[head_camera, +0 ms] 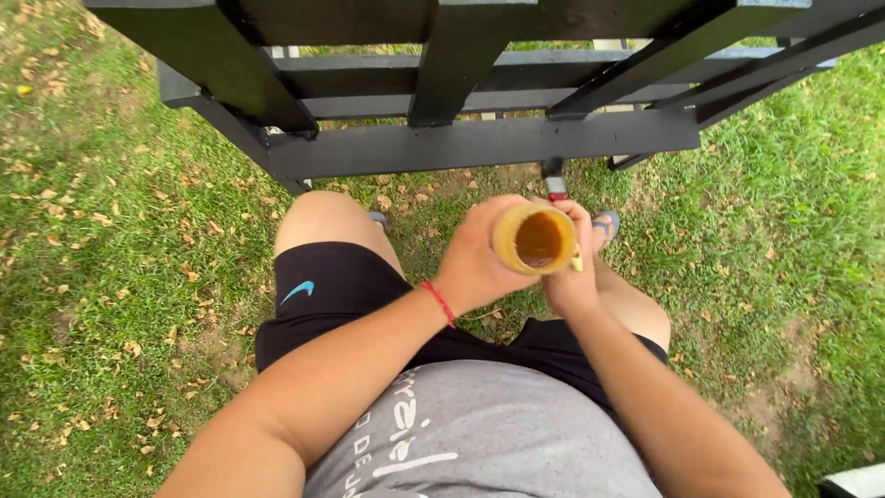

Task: Painting a wooden chair with black paint using a handheld brush in an outdoor setting.

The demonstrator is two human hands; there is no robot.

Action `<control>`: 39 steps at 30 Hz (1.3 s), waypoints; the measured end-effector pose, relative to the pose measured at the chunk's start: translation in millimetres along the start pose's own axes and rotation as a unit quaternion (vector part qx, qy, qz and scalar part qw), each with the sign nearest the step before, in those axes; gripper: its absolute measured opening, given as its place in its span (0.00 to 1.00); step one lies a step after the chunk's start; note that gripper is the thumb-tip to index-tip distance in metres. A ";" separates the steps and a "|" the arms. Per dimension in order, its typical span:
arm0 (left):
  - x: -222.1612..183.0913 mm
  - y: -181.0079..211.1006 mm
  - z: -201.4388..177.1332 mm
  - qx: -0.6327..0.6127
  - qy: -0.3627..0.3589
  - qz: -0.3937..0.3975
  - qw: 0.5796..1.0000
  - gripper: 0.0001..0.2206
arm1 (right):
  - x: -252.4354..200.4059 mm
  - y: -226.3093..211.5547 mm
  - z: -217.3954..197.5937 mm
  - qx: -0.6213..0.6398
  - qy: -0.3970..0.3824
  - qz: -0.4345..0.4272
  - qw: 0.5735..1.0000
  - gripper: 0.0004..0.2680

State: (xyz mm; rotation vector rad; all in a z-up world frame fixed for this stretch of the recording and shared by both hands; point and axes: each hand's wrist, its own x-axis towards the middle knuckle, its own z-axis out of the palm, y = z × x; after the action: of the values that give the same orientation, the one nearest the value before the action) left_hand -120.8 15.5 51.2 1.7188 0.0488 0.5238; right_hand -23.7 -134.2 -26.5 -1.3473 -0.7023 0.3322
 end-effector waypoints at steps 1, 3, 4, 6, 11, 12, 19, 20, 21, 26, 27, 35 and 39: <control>0.3 -6.1 -9.8 -0.004 0.000 -0.006 1.000 0.30 | -2.5 2.9 -10.0 -0.002 0.001 0.007 1.000 0.22; -1.2 -18.5 -31.5 0.011 0.010 0.007 1.000 0.31 | -7.6 8.3 -27.6 -0.046 -0.065 0.079 0.994 0.24; -3.8 -28.1 -38.6 0.007 0.012 -0.001 1.000 0.31 | -10.5 11.2 -32.5 -0.048 -0.068 0.087 0.993 0.24; -6.4 -46.4 -49.9 0.011 0.040 0.027 0.999 0.32 | -13.7 15.6 -45.6 0.093 -0.093 0.269 0.954 0.24; -4.8 -59.0 -67.7 0.027 0.021 0.014 0.999 0.31 | 14.1 -5.5 -16.7 0.162 0.048 0.346 0.923 0.07; -3.6 -64.1 -68.6 0.045 0.039 0.023 0.998 0.31 | 21.0 -1.5 -15.8 0.162 0.039 0.352 0.921 0.07; -2.3 -64.8 -82.5 0.042 0.044 -0.024 0.998 0.32 | 65.8 34.6 9.8 0.024 -0.063 0.251 0.966 0.11; -4.0 -65.0 -83.6 0.031 0.056 -0.007 0.998 0.32 | 71.9 39.5 12.6 0.034 -0.091 0.226 0.969 0.11; -2.8 -65.8 -85.3 0.021 0.068 0.012 0.997 0.33 | 81.2 45.1 15.0 0.045 -0.120 0.196 0.972 0.11; -8.5 -71.9 -87.9 0.018 0.087 0.015 0.996 0.34 | 124.8 45.4 56.6 -0.075 -0.095 0.171 0.978 0.05; -10.7 -73.1 -89.7 0.023 0.094 0.014 0.995 0.34 | 134.1 48.9 65.3 -0.129 -0.071 0.166 0.975 0.10; -12.3 -77.5 -94.3 0.029 0.091 0.001 0.995 0.33 | 149.3 87.9 98.6 -0.069 0.097 0.224 0.967 0.11; -10.6 -74.4 -93.0 0.019 0.090 0.001 0.996 0.34 | 153.4 67.7 112.3 -0.048 0.139 0.308 0.940 0.12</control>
State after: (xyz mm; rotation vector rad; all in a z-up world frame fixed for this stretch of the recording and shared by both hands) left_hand -145.7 114.6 -10.9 1.7045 0.1867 0.6829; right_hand 32.5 58.9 -43.5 -1.6516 -0.0441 0.5947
